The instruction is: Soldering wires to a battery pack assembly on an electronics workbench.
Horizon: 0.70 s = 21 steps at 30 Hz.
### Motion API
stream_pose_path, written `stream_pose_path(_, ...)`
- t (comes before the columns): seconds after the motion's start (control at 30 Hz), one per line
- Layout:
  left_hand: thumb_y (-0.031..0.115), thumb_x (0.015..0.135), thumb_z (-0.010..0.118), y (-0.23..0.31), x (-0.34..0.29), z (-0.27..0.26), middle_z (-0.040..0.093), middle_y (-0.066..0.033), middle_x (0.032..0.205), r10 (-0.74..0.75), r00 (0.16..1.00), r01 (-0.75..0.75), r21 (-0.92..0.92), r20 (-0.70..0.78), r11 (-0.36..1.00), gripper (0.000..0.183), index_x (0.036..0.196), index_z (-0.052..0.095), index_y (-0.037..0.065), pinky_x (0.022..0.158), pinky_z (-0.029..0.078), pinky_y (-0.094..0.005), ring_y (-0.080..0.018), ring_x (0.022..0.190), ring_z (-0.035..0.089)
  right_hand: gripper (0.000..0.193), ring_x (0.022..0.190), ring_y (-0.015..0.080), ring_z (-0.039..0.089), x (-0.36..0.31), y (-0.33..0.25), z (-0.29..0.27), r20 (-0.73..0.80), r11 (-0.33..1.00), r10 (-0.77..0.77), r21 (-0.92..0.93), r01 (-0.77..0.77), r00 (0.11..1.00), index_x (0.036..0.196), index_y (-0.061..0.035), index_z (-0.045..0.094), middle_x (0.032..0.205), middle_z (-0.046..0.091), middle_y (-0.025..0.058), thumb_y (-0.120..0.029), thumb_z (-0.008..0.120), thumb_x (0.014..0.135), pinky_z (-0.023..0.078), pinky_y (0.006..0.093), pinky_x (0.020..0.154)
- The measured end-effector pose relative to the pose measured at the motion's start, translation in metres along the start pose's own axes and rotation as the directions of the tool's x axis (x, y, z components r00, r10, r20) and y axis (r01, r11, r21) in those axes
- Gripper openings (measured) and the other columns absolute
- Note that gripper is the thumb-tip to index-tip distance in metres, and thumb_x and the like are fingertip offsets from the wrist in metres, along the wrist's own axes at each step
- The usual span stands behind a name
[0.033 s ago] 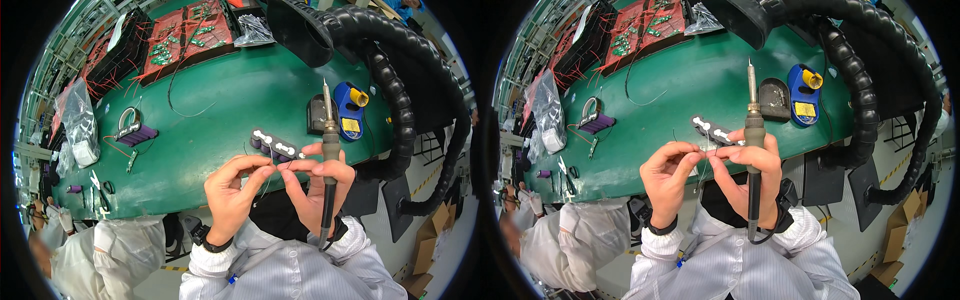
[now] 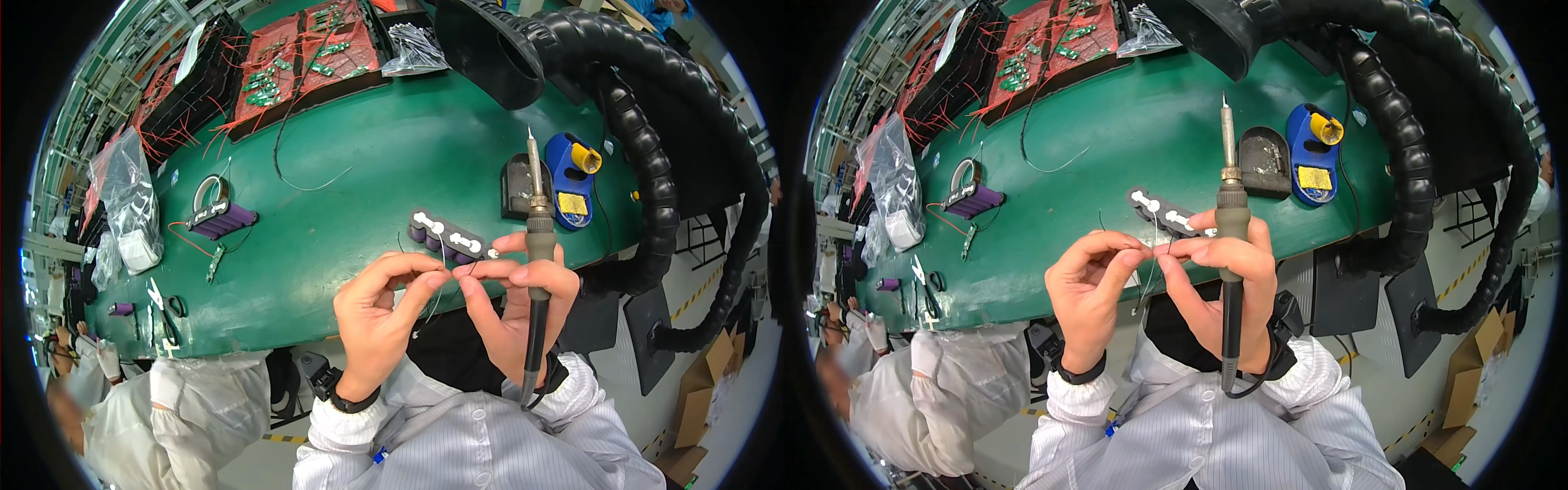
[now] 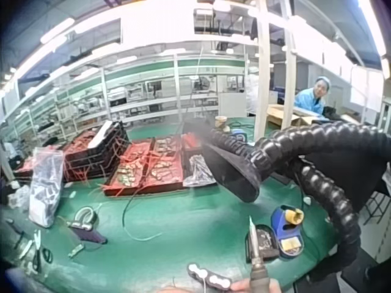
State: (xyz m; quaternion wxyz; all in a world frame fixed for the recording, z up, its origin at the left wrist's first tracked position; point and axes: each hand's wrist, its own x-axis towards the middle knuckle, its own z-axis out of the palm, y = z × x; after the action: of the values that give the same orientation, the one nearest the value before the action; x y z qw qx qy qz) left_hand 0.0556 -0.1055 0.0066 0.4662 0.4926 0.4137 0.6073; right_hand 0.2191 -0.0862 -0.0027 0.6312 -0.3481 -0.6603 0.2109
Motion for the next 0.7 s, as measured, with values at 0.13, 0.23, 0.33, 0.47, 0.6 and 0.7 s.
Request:
stream_pose_path(0.13, -0.002, 0.100, 0.067, 0.008, 0.000, -0.002, 0.073, -0.0200, 0.117, -0.026, 0.997, 0.032, -0.085, 0.077, 0.996, 0.012, 0.111, 0.067, -0.006, 0.098, 0.054, -0.0357, -0.0236, 0.112, 0.069, 0.052, 0.106, 0.0297, 0.063, -0.004, 0.001, 0.001, -0.018, 0.999, 0.030, 0.018, -0.030, 0.999, 0.114, -0.0106, 0.048, 0.090, 0.078, 0.0085, 0.010, 0.082, 0.080, 0.053, 0.0403, 0.087)
stream_pose_path(0.23, 0.004, 0.107, 0.057, 0.013, -0.001, 0.000, 0.066, -0.0283, 0.133, -0.045, 0.991, 0.069, -0.196, 0.127, 0.978, 0.008, 0.109, 0.060, -0.003, 0.112, 0.046, -0.0424, -0.0315, 0.130, 0.062, 0.052, 0.105, 0.0298, 0.064, 0.004, 0.000, 0.000, 0.004, 0.997, -0.062, -0.048, 0.062, 0.998, 0.114, -0.0106, 0.048, 0.090, 0.078, 0.0087, 0.010, 0.082, 0.080, 0.054, 0.0402, 0.086)
stream_pose_path(0.33, 0.009, 0.110, 0.051, 0.012, -0.003, 0.000, 0.055, -0.0366, 0.145, -0.002, 0.979, 0.069, -0.321, 0.205, 0.945, 0.008, 0.111, 0.052, 0.001, 0.120, 0.036, -0.0478, -0.0377, 0.144, 0.051, 0.052, 0.108, 0.0298, 0.065, 0.012, -0.006, -0.001, 0.041, 0.988, -0.119, -0.092, 0.122, 0.992, 0.114, -0.0100, 0.049, 0.091, 0.078, 0.0084, 0.009, 0.083, 0.079, 0.056, 0.0399, 0.086)
stream_pose_path(0.47, 0.022, 0.112, 0.051, 0.012, -0.005, 0.003, 0.046, -0.0374, 0.155, -0.022, 0.974, 0.094, -0.319, 0.224, 0.943, 0.016, 0.113, 0.050, 0.006, 0.122, 0.034, -0.0503, -0.0388, 0.149, 0.044, 0.053, 0.110, 0.0297, 0.066, 0.008, -0.009, 0.008, -0.020, 0.998, -0.061, -0.008, 0.061, 0.998, 0.114, -0.0090, 0.052, 0.093, 0.077, 0.0081, 0.009, 0.085, 0.077, 0.059, 0.0397, 0.085)
stream_pose_path(0.6, 0.021, 0.112, 0.050, 0.009, -0.007, 0.003, 0.042, -0.0382, 0.157, -0.037, 0.970, 0.120, -0.340, 0.240, 0.933, 0.016, 0.113, 0.050, 0.006, 0.122, 0.034, -0.0497, -0.0377, 0.152, 0.040, 0.055, 0.110, 0.0291, 0.067, 0.004, -0.012, 0.009, -0.013, 1.000, -0.025, 0.014, 0.025, 1.000, 0.115, -0.0089, 0.053, 0.092, 0.075, 0.0074, 0.008, 0.087, 0.075, 0.060, 0.0397, 0.086)
stream_pose_path(0.7, 0.020, 0.112, 0.050, 0.012, -0.006, 0.005, 0.041, -0.0384, 0.157, -0.049, 0.967, 0.135, -0.343, 0.249, 0.930, 0.015, 0.113, 0.050, 0.005, 0.121, 0.035, -0.0498, -0.0373, 0.152, 0.040, 0.056, 0.109, 0.0286, 0.068, 0.003, -0.012, 0.010, -0.014, 0.999, -0.038, 0.004, 0.038, 0.999, 0.116, -0.0093, 0.053, 0.090, 0.074, 0.0063, 0.007, 0.088, 0.074, 0.059, 0.0396, 0.085)
